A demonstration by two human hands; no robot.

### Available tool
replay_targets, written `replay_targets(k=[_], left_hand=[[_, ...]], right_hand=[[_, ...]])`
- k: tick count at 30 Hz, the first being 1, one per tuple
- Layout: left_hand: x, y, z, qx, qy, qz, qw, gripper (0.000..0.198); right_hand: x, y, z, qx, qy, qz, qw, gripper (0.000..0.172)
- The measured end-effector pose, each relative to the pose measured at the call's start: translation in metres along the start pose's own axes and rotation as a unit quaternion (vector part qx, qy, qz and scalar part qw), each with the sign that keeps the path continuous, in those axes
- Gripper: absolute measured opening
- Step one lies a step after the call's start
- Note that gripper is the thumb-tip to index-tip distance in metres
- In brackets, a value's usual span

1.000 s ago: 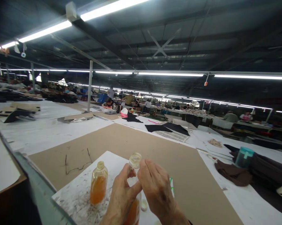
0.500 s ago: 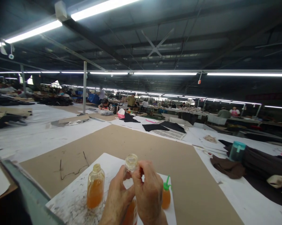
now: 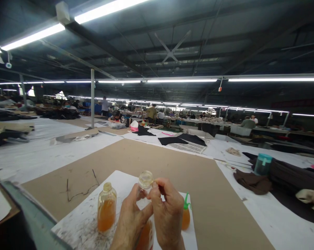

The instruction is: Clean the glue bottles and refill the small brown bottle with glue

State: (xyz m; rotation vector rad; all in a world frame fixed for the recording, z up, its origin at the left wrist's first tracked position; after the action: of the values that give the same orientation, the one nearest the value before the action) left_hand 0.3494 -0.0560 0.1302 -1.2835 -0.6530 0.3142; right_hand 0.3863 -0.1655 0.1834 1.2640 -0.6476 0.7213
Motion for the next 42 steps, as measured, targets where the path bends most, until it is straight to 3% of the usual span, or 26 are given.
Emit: replay_targets(k=[7, 14, 22, 30, 35, 42], left_hand=[[0.0, 0.002, -0.002, -0.007, 0.01, 0.011, 1.0, 0.028], [-0.001, 0.001, 0.001, 0.021, 0.01, 0.016, 1.0, 0.027], [0.0, 0.006, -0.004, 0.009, 0.013, 0.014, 1.0, 0.027], [-0.003, 0.0, -0.003, -0.003, -0.006, 0.04, 0.999, 0.028], [-0.003, -0.002, -0.001, 0.017, -0.005, 0.033, 0.999, 0.027], [-0.002, 0.0, 0.001, 0.03, -0.003, 0.015, 0.999, 0.027]], right_hand=[[-0.003, 0.005, 0.001, -0.012, 0.004, 0.035, 0.999, 0.015], [-0.006, -0.004, 0.009, -0.003, -0.002, -0.004, 1.0, 0.017], [0.005, 0.002, 0.008, -0.024, 0.079, -0.021, 0.996, 0.006], [0.013, 0.007, 0.004, -0.037, 0.102, -0.076, 0.991, 0.016], [0.018, 0.015, 0.004, -0.103, 0.128, -0.033, 0.986, 0.021], [0.026, 0.016, 0.0, -0.116, 0.215, 0.028, 0.969, 0.019]])
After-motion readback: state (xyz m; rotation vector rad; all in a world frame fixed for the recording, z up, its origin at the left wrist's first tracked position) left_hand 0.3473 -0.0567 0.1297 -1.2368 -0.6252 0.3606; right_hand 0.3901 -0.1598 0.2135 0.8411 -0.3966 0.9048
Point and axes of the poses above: each hand's wrist, its own x-axis towards the middle knuckle, its own z-axis out of the back of the hand, y = z × x, the point moved 6 cm from there along x, towards the middle knuckle, and after that the axes turned 2 degrees about -x, right-handed, at the moved point
